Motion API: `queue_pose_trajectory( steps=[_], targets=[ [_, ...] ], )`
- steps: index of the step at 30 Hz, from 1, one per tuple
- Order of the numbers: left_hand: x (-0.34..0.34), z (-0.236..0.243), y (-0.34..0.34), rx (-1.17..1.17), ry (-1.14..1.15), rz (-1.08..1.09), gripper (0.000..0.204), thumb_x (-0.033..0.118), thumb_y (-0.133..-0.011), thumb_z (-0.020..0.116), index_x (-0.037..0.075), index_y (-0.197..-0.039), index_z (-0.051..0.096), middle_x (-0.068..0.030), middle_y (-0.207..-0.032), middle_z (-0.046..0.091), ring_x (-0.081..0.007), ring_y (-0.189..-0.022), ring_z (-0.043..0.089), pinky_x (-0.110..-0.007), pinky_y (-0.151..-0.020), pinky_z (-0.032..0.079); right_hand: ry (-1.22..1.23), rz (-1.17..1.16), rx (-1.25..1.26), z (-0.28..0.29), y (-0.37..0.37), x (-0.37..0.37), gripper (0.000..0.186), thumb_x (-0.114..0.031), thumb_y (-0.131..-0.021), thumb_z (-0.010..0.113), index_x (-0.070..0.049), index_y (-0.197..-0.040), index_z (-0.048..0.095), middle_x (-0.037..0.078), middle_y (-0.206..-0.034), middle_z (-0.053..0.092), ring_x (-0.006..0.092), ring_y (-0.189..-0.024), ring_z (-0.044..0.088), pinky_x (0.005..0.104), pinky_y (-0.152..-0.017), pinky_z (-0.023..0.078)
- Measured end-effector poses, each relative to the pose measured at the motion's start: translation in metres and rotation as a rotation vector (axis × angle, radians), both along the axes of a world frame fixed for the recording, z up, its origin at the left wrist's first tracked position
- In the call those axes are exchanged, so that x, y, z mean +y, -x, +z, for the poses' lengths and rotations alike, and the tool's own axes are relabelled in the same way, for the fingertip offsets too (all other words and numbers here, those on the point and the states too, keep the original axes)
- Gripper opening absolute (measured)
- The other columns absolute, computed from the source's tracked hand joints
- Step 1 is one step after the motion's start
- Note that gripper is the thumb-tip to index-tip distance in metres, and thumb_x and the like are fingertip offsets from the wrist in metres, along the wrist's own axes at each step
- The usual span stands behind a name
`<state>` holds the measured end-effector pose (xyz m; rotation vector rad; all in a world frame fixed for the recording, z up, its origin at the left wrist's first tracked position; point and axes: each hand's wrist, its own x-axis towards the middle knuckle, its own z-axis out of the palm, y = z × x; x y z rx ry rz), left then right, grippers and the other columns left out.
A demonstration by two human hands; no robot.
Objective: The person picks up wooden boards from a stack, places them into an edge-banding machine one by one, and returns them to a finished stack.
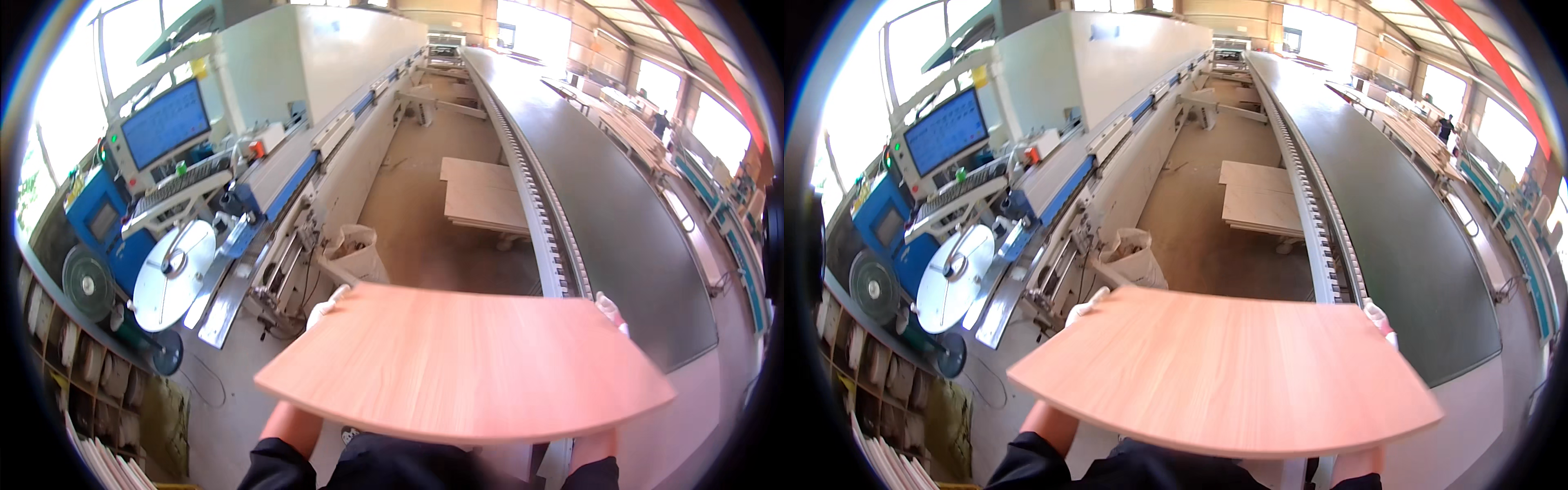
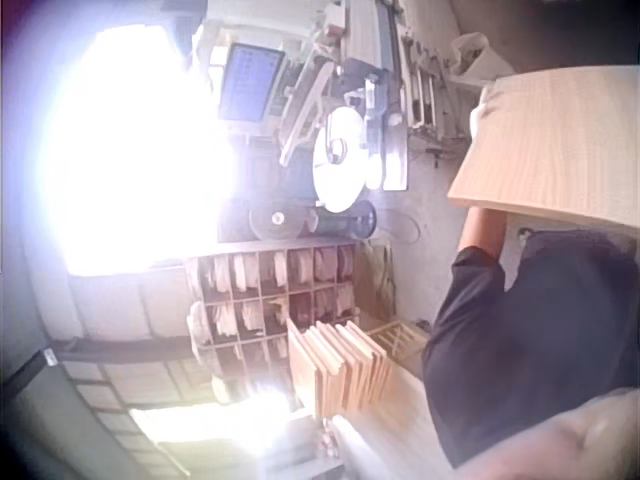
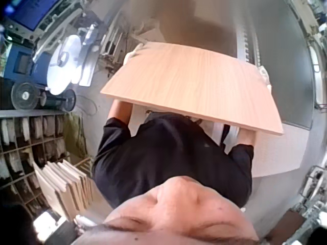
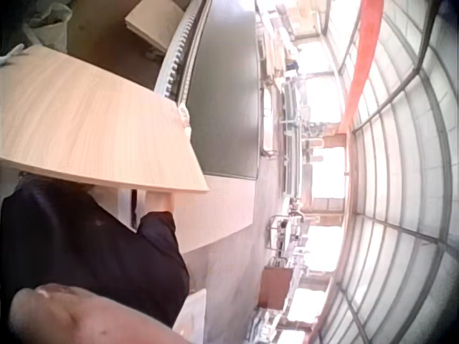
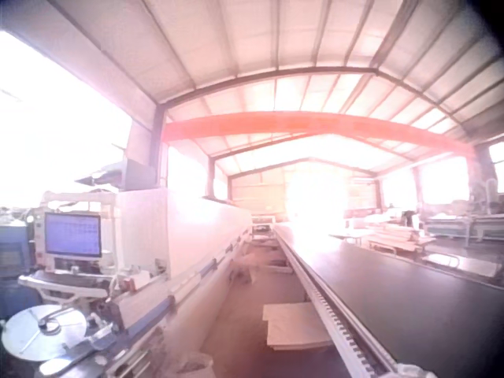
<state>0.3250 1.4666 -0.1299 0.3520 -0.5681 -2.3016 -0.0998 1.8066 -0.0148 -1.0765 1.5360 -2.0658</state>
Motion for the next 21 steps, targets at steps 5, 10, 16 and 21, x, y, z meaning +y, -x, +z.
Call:
queue_pose_trajectory(
  steps=[5, 10, 16, 21],
  targets=[
    [-0.011, 0.001, -0.119, -0.008, 0.169, 0.308, 0.055, 0.01, -0.091, 0.05, 0.003, -0.145, 0.043, -0.0144, -0.142, 0.051, -0.0257, -0.127, 0.054, -0.039, -0.106, 0.044, -0.115, 0.302, -0.423, -0.031, -0.079, -0.066, 0.064, -0.056, -0.1, 0.042, -0.005, -0.139, 0.048, 0.011, -0.131, 0.058, 0.0249, -0.115, 0.058, 0.0427, -0.097, 0.049],
    [-0.086, -0.034, -0.246, -0.344, 0.204, 0.161, 0.048, 0.017, -0.099, 0.051, -0.001, -0.143, 0.046, -0.0118, -0.136, 0.057, -0.0221, -0.12, 0.058, -0.037, -0.103, 0.045, -0.273, 0.43, -0.549, -0.062, -0.152, -0.137, 0.069, -0.061, -0.098, 0.044, -0.005, -0.14, 0.048, 0.01, -0.132, 0.059, 0.0261, -0.116, 0.059, 0.0431, -0.097, 0.049],
    [-0.121, -0.1, -0.337, -0.832, 0.222, 0.396, 0.043, 0.03, -0.102, 0.054, -0.005, -0.128, 0.058, -0.0074, -0.12, 0.064, -0.0153, -0.106, 0.06, -0.03, -0.094, 0.047, -0.581, 0.462, -0.729, -0.118, -0.212, -0.22, 0.061, -0.049, -0.1, 0.05, -0.002, -0.138, 0.048, 0.013, -0.135, 0.057, 0.0287, -0.121, 0.057, 0.0445, -0.101, 0.049],
    [-0.13, -0.157, -0.396, -0.963, 0.183, 0.41, 0.042, 0.035, -0.101, 0.055, -0.004, -0.115, 0.065, -0.0017, -0.101, 0.067, -0.0105, -0.089, 0.059, -0.029, -0.083, 0.048, -0.611, 0.426, -0.596, -0.179, -0.276, -0.246, 0.039, -0.03, -0.103, 0.049, -0.002, -0.129, 0.055, 0.013, -0.126, 0.062, 0.0286, -0.113, 0.062, 0.0451, -0.097, 0.052]
  ],
)
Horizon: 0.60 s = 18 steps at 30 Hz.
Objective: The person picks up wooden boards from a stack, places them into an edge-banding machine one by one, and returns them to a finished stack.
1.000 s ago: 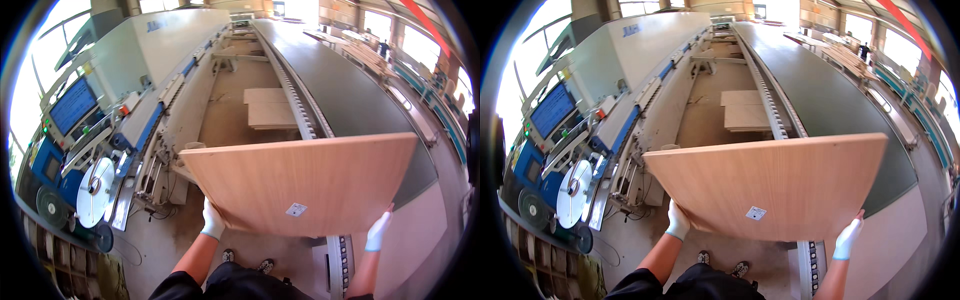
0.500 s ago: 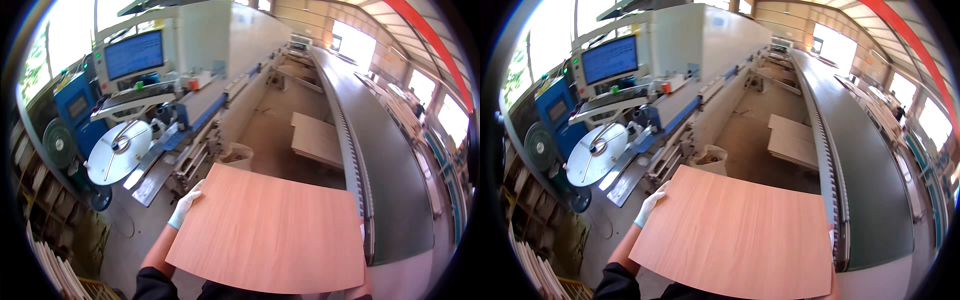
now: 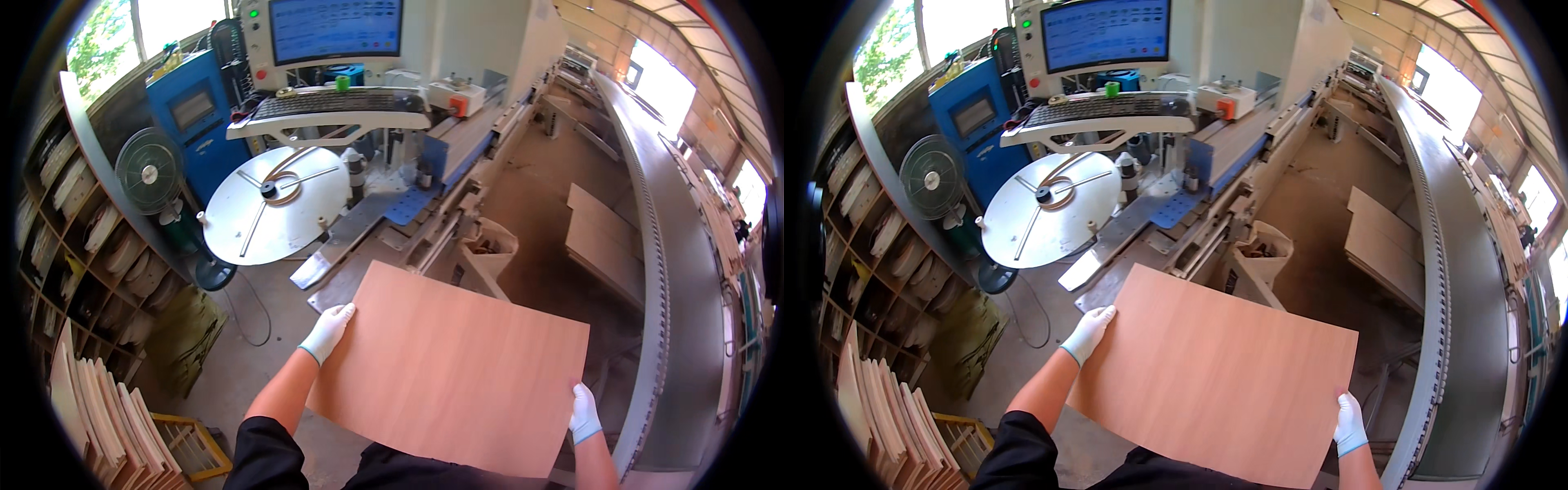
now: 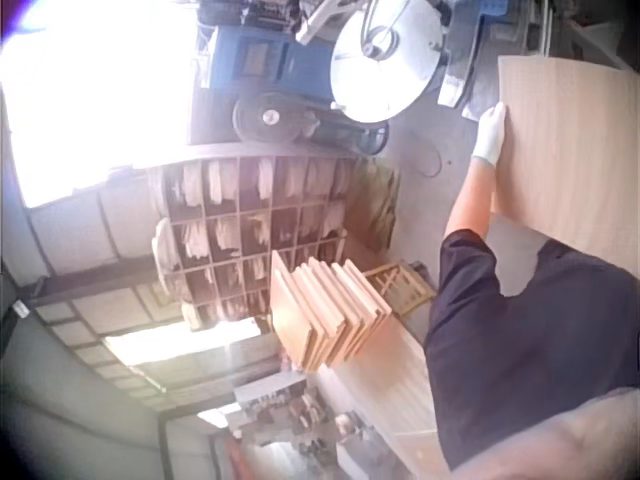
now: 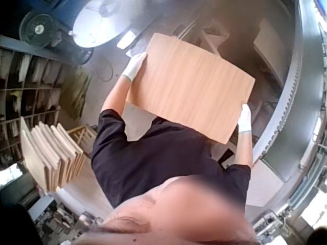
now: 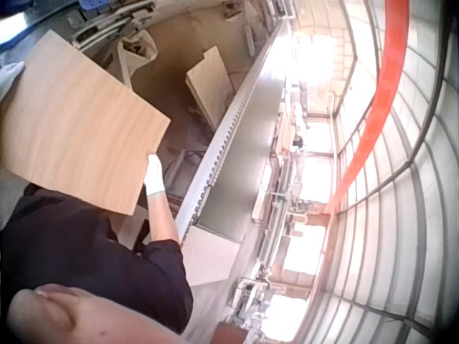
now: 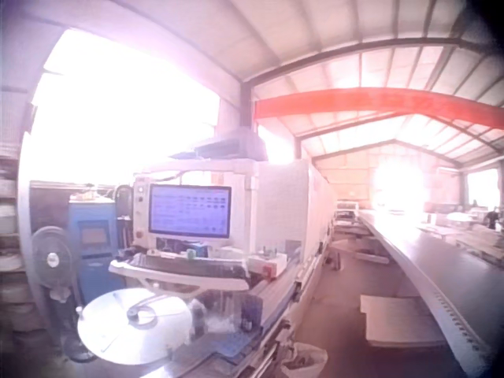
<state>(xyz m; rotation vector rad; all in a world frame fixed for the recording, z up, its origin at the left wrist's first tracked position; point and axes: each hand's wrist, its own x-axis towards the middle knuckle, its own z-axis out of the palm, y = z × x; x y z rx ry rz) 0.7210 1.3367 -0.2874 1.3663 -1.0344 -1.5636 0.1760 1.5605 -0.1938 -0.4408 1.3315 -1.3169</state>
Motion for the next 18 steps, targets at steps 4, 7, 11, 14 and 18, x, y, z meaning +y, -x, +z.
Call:
queue_pose_trajectory(
  steps=[4, 7, 11, 14, 18],
  targets=[
    [0.018, -0.021, -0.041, -0.033, -0.188, 0.022, 0.046, 0.039, -0.1, 0.057, -0.005, -0.114, 0.066, -0.0019, -0.098, 0.068, -0.011, -0.087, 0.059, -0.03, -0.081, 0.048, -0.011, -0.005, 0.155, -0.021, -0.026, -0.011, 0.037, -0.03, -0.102, 0.052, -0.002, -0.127, 0.055, 0.012, -0.121, 0.064, 0.0265, -0.108, 0.063, 0.043, -0.094, 0.053],
    [0.045, -0.014, -0.066, -0.087, -0.266, -0.033, 0.048, 0.04, -0.1, 0.057, -0.005, -0.112, 0.066, -0.0031, -0.098, 0.068, -0.0115, -0.087, 0.06, -0.03, -0.08, 0.048, -0.015, -0.025, 0.168, -0.038, -0.032, -0.015, 0.038, -0.031, -0.101, 0.054, -0.002, -0.125, 0.055, 0.011, -0.119, 0.065, 0.0259, -0.105, 0.065, 0.0423, -0.092, 0.054],
    [0.075, -0.032, -0.12, -0.163, -0.244, -0.033, 0.048, 0.039, -0.1, 0.055, -0.003, -0.121, 0.062, -0.0076, -0.102, 0.07, -0.0161, -0.087, 0.065, -0.031, -0.079, 0.052, -0.026, -0.092, 0.067, -0.049, -0.064, -0.031, 0.04, -0.033, -0.102, 0.053, -0.002, -0.126, 0.055, 0.012, -0.121, 0.064, 0.0275, -0.107, 0.064, 0.0435, -0.092, 0.054],
    [0.07, -0.013, -0.13, -0.123, -0.339, 0.104, 0.047, 0.038, -0.1, 0.056, -0.005, -0.116, 0.063, -0.009, -0.097, 0.07, -0.0173, -0.09, 0.066, -0.03, -0.082, 0.05, -0.083, -0.107, -0.113, -0.064, -0.084, -0.019, 0.047, -0.033, -0.098, 0.058, -0.001, -0.133, 0.051, 0.014, -0.127, 0.062, 0.0304, -0.114, 0.061, 0.0479, -0.097, 0.051],
    [0.044, -0.081, -0.115, -0.413, 0.178, 0.493, 0.043, 0.028, -0.099, 0.056, -0.008, -0.123, 0.056, -0.0189, -0.108, 0.066, -0.0264, -0.103, 0.063, -0.035, -0.094, 0.049, -0.312, -0.085, -0.484, -0.096, -0.146, 0.027, 0.049, -0.029, -0.099, 0.049, -0.001, -0.139, 0.046, 0.019, -0.14, 0.052, 0.0373, -0.128, 0.051, 0.0543, -0.107, 0.042]
  ],
)
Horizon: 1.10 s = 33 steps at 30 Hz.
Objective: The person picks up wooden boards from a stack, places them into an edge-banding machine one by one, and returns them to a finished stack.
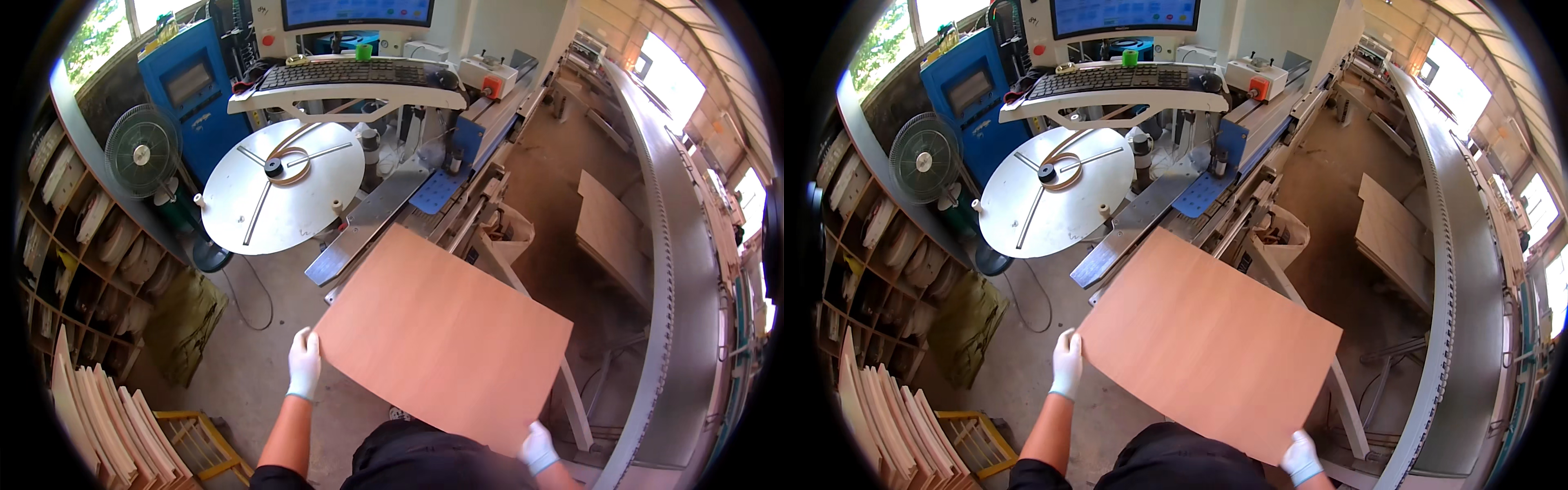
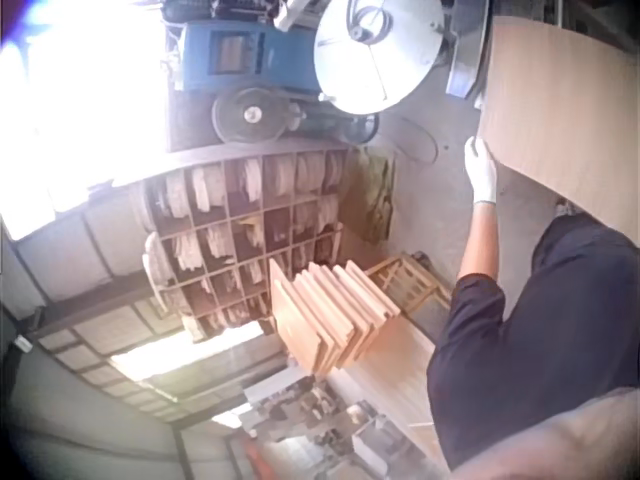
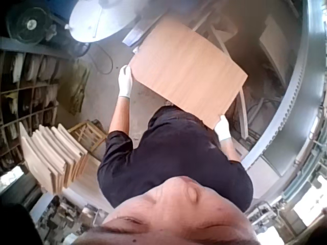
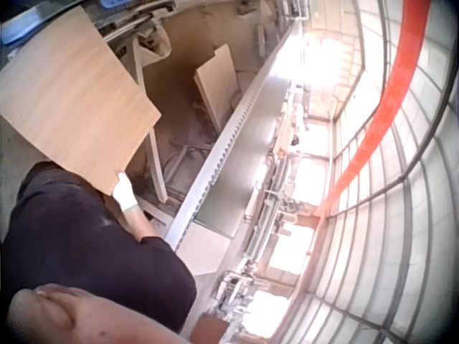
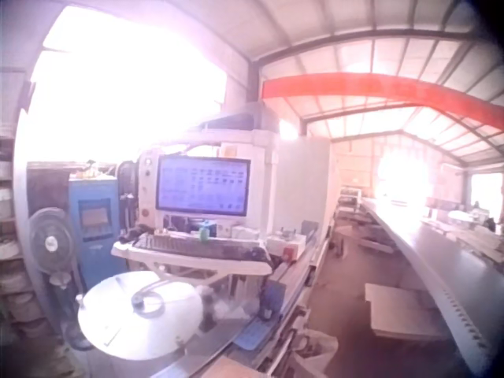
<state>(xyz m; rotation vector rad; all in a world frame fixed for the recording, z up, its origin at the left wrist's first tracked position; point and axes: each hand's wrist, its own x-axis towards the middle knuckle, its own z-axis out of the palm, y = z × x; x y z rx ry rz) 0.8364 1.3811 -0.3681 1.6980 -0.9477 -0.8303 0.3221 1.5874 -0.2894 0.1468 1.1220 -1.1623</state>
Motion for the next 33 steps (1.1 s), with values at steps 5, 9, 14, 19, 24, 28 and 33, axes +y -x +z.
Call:
queue_pose_trajectory(
  steps=[5, 9, 14, 19, 24, 28, 33],
  targets=[
    [-0.057, -0.005, 0.019, -0.164, -0.03, 0.215, 0.054, 0.021, -0.098, 0.053, -0.006, -0.142, 0.037, -0.0281, -0.146, 0.041, -0.0388, -0.134, 0.043, -0.043, -0.111, 0.034, 0.007, 0.119, 0.212, -0.027, -0.048, 0.006, 0.047, -0.026, -0.1, 0.035, -0.001, -0.139, 0.045, 0.016, -0.141, 0.051, 0.0358, -0.129, 0.049, 0.0491, -0.111, 0.038],
    [-0.082, 0.018, 0.028, -0.686, -0.006, 0.049, 0.065, 0.027, -0.091, 0.06, -0.004, -0.143, 0.038, -0.0295, -0.151, 0.032, -0.0459, -0.141, 0.028, -0.053, -0.116, 0.022, -0.009, 0.12, 0.225, -0.03, -0.037, -0.017, 0.047, -0.028, -0.101, 0.034, -0.003, -0.139, 0.046, 0.016, -0.141, 0.052, 0.0346, -0.129, 0.049, 0.0475, -0.111, 0.039],
    [-0.13, 0.045, 0.034, -0.944, -0.007, -0.262, 0.064, 0.032, -0.086, 0.062, 0.001, -0.139, 0.047, -0.0249, -0.149, 0.037, -0.047, -0.141, 0.027, -0.062, -0.115, 0.016, -0.03, 0.087, 0.35, 0.004, -0.037, -0.074, 0.049, -0.034, -0.104, 0.034, -0.003, -0.14, 0.044, 0.016, -0.138, 0.053, 0.0339, -0.126, 0.052, 0.0483, -0.107, 0.043],
    [-0.18, 0.054, 0.055, -0.9, -0.008, -0.255, 0.059, 0.034, -0.086, 0.062, 0.003, -0.135, 0.052, -0.0204, -0.147, 0.042, -0.0434, -0.139, 0.031, -0.064, -0.115, 0.015, -0.017, 0.095, 0.535, 0.004, -0.014, -0.117, 0.048, -0.037, -0.105, 0.035, -0.005, -0.139, 0.044, 0.015, -0.136, 0.054, 0.0328, -0.125, 0.053, 0.0476, -0.103, 0.046],
    [-0.196, 0.049, 0.064, -0.887, -0.074, -0.104, 0.055, 0.035, -0.087, 0.059, 0.006, -0.134, 0.055, -0.0149, -0.145, 0.047, -0.0405, -0.138, 0.034, -0.064, -0.115, 0.015, 0.005, 0.191, 0.559, 0.001, 0.03, -0.159, 0.05, -0.04, -0.104, 0.041, -0.006, -0.14, 0.043, 0.012, -0.137, 0.053, 0.0295, -0.124, 0.054, 0.0445, -0.1, 0.048],
    [-0.201, 0.049, 0.067, -0.912, -0.084, -0.115, 0.055, 0.031, -0.085, 0.062, 0.007, -0.133, 0.055, -0.0154, -0.144, 0.047, -0.0406, -0.135, 0.036, -0.064, -0.114, 0.017, -0.054, 0.089, 0.497, 0.004, 0.048, -0.193, 0.051, -0.043, -0.103, 0.042, -0.009, -0.141, 0.044, 0.01, -0.137, 0.054, 0.0275, -0.124, 0.054, 0.0436, -0.099, 0.048],
    [-0.205, 0.056, 0.071, -0.906, -0.097, -0.109, 0.054, 0.029, -0.083, 0.063, 0.007, -0.132, 0.055, -0.0157, -0.143, 0.048, -0.041, -0.134, 0.038, -0.065, -0.114, 0.018, 0.036, -0.048, 0.523, 0.005, 0.077, -0.239, 0.051, -0.038, -0.1, 0.051, -0.007, -0.141, 0.044, 0.012, -0.135, 0.056, 0.0318, -0.122, 0.056, 0.049, -0.1, 0.048]
  ],
)
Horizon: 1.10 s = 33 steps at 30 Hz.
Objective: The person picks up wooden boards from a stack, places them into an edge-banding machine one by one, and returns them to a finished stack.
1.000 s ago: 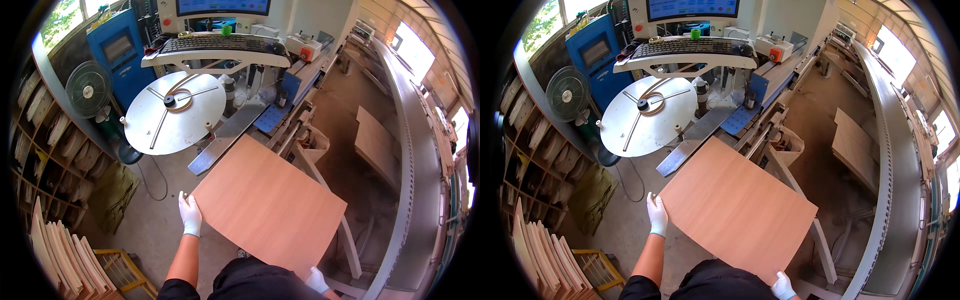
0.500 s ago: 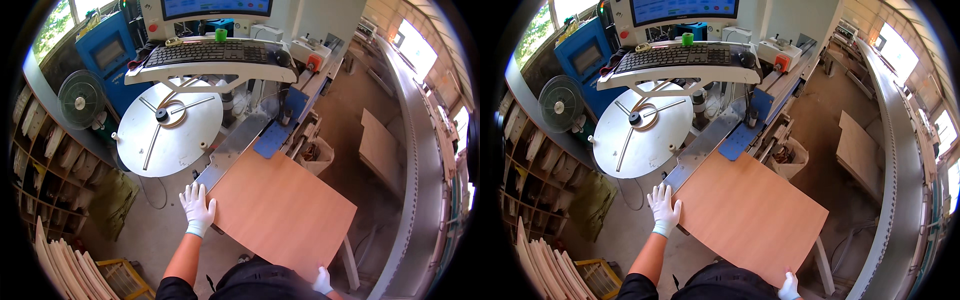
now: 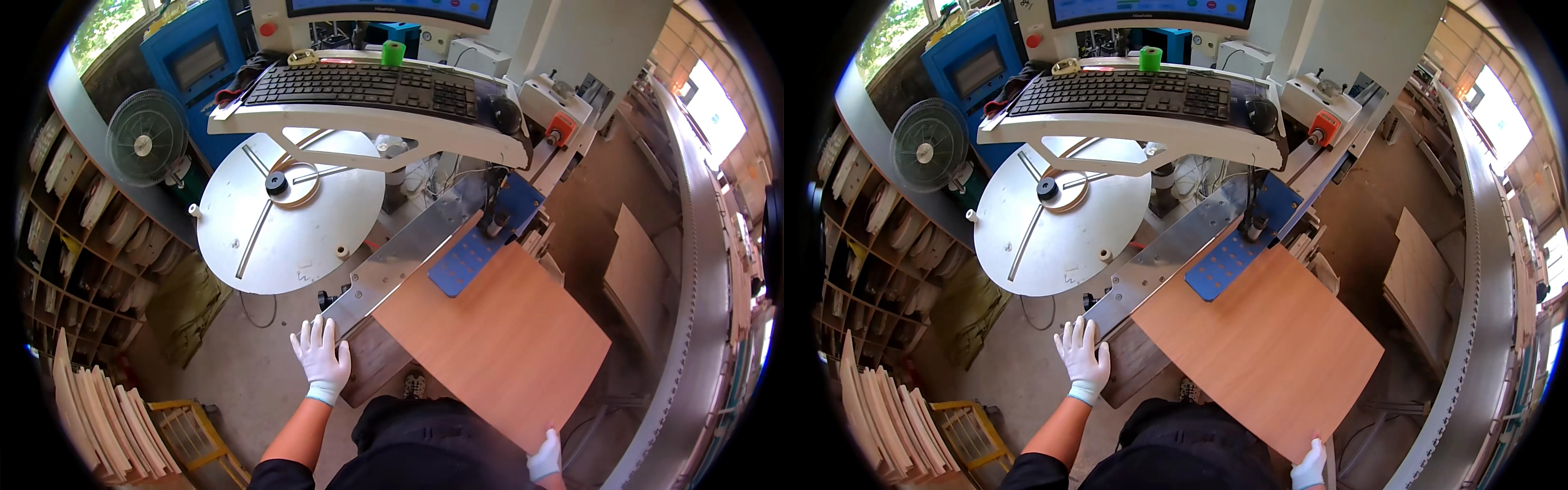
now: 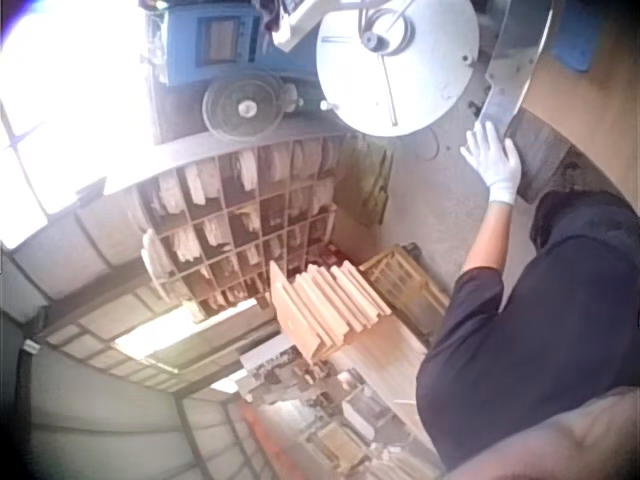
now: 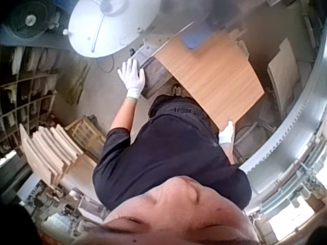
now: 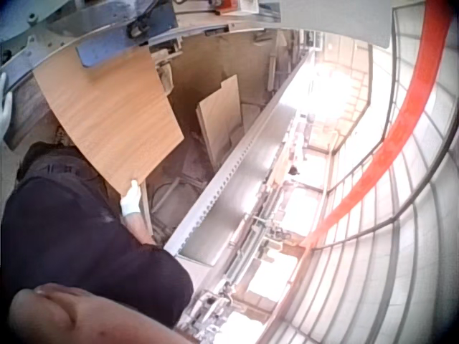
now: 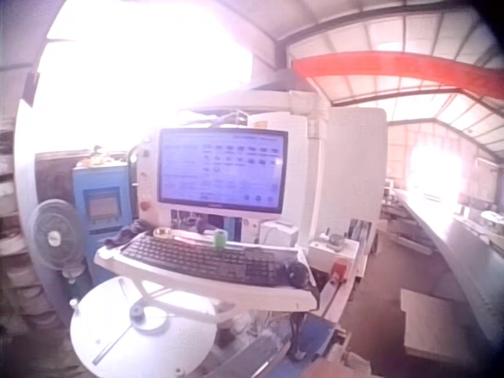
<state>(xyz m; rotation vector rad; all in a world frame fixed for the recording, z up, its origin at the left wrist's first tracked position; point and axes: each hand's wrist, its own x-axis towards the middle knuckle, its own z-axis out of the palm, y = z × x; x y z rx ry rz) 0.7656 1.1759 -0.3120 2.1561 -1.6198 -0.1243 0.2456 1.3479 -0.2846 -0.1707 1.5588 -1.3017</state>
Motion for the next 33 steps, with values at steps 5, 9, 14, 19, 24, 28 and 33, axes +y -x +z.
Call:
queue_pose_trajectory(
  steps=[5, 9, 14, 19, 24, 28, 33],
  targets=[
    [0.002, -0.005, 0.002, 0.015, 0.014, 0.031, 0.053, 0.027, -0.082, 0.063, 0.007, -0.131, 0.056, -0.016, -0.142, 0.048, -0.0411, -0.133, 0.038, -0.065, -0.113, 0.019, 0.05, -0.044, -0.046, 0.006, 0.027, -0.044, 0.051, -0.035, -0.101, 0.051, -0.007, -0.142, 0.043, 0.012, -0.137, 0.054, 0.0333, -0.127, 0.052, 0.0509, -0.103, 0.046],
    [0.0, -0.004, 0.0, 0.056, 0.023, 0.025, 0.052, 0.025, -0.081, 0.063, 0.007, -0.129, 0.056, -0.0169, -0.142, 0.048, -0.0412, -0.134, 0.038, -0.064, -0.114, 0.018, 0.069, -0.162, -0.073, 0.013, 0.043, -0.076, 0.047, -0.035, -0.102, 0.045, -0.007, -0.14, 0.047, 0.011, -0.138, 0.055, 0.0313, -0.126, 0.052, 0.0499, -0.104, 0.044],
    [0.002, -0.004, 0.0, 0.049, 0.036, 0.034, 0.051, 0.025, -0.081, 0.063, 0.008, -0.128, 0.058, -0.0159, -0.141, 0.05, -0.0403, -0.133, 0.039, -0.065, -0.112, 0.02, 0.132, -0.047, 0.162, 0.017, 0.054, -0.102, 0.046, -0.02, -0.097, 0.042, -0.002, -0.139, 0.045, 0.015, -0.14, 0.051, 0.0292, -0.126, 0.052, 0.045, -0.105, 0.044],
    [0.001, 0.002, 0.008, 0.041, 0.02, 0.012, 0.051, 0.026, -0.08, 0.064, 0.008, -0.127, 0.058, -0.0161, -0.14, 0.05, -0.0401, -0.133, 0.04, -0.065, -0.112, 0.02, 0.021, 0.043, 0.998, 0.015, 0.076, -0.124, 0.062, -0.007, -0.089, 0.042, 0.011, -0.146, 0.026, 0.023, -0.15, 0.036, 0.0322, -0.135, 0.041, 0.0392, -0.113, 0.034],
    [0.002, 0.007, 0.01, 0.016, 0.005, 0.028, 0.053, 0.026, -0.08, 0.064, 0.008, -0.129, 0.056, -0.0157, -0.142, 0.048, -0.0397, -0.134, 0.038, -0.065, -0.113, 0.02, -0.119, 0.111, 1.138, 0.015, 0.102, -0.161, 0.07, -0.01, -0.091, 0.047, 0.014, -0.15, 0.017, 0.027, -0.158, 0.023, 0.0337, -0.147, 0.024, 0.0364, -0.121, 0.016],
    [0.009, 0.01, 0.011, -0.003, -0.001, 0.038, 0.056, 0.026, -0.08, 0.064, 0.008, -0.131, 0.053, -0.0155, -0.144, 0.046, -0.0396, -0.136, 0.036, -0.065, -0.113, 0.019, -0.037, 0.075, 1.201, 0.01, 0.118, -0.158, 0.061, -0.01, -0.091, 0.048, 0.01, -0.146, 0.031, 0.024, -0.149, 0.039, 0.0309, -0.131, 0.047, 0.0357, -0.109, 0.038],
    [0.037, 0.007, 0.014, -0.015, -0.026, 0.036, 0.06, 0.029, -0.081, 0.064, 0.008, -0.136, 0.051, -0.0169, -0.146, 0.043, -0.0404, -0.137, 0.034, -0.064, -0.113, 0.02, 0.243, 0.038, 0.404, 0.018, 0.069, -0.147, 0.023, -0.006, -0.089, 0.052, -0.003, -0.11, 0.059, 0.005, -0.089, 0.059, 0.0097, -0.066, 0.053, 0.0205, -0.051, 0.042]
  ],
)
